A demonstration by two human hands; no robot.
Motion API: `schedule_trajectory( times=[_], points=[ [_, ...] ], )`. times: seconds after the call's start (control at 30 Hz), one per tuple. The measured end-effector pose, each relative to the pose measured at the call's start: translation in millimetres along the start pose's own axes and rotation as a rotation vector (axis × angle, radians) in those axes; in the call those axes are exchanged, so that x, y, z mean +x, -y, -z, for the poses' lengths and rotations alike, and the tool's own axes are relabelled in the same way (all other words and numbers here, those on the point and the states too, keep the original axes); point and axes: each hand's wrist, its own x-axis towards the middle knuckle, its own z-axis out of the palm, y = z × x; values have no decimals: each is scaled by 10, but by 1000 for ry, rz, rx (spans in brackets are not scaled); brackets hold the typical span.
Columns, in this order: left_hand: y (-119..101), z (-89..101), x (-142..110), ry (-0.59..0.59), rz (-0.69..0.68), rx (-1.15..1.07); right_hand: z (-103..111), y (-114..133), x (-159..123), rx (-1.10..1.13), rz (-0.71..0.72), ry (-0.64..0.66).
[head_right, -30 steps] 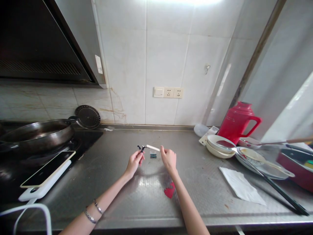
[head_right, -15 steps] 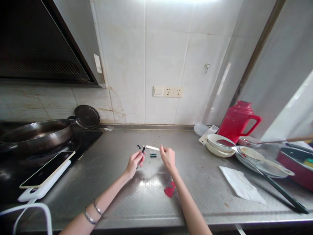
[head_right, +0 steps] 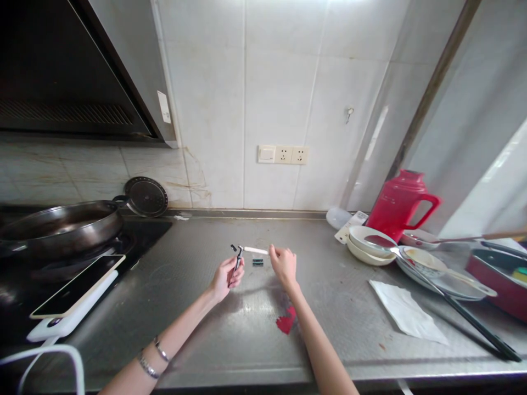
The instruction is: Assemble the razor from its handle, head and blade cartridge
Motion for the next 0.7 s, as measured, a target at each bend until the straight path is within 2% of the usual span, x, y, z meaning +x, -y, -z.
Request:
schedule_trajectory(
  times=[0.17, 0.27, 0.47, 0.6, 0.7],
  points=[
    [25, -5, 3, -5, -9, 68, 63, 94, -26, -3, 52, -2],
    [26, -7, -4, -17, -50, 126, 63, 62, -9, -2, 46, 8],
    [-7, 13, 20, -81, -257, 455, 131, -160, 109, 141, -121, 96],
    [-38, 59, 90, -61, -443, 759, 333, -127, 197, 135, -111, 114],
    [-55, 111, 172, -48, -529, 923, 516, -37, 252, 52, -69, 72]
  ],
)
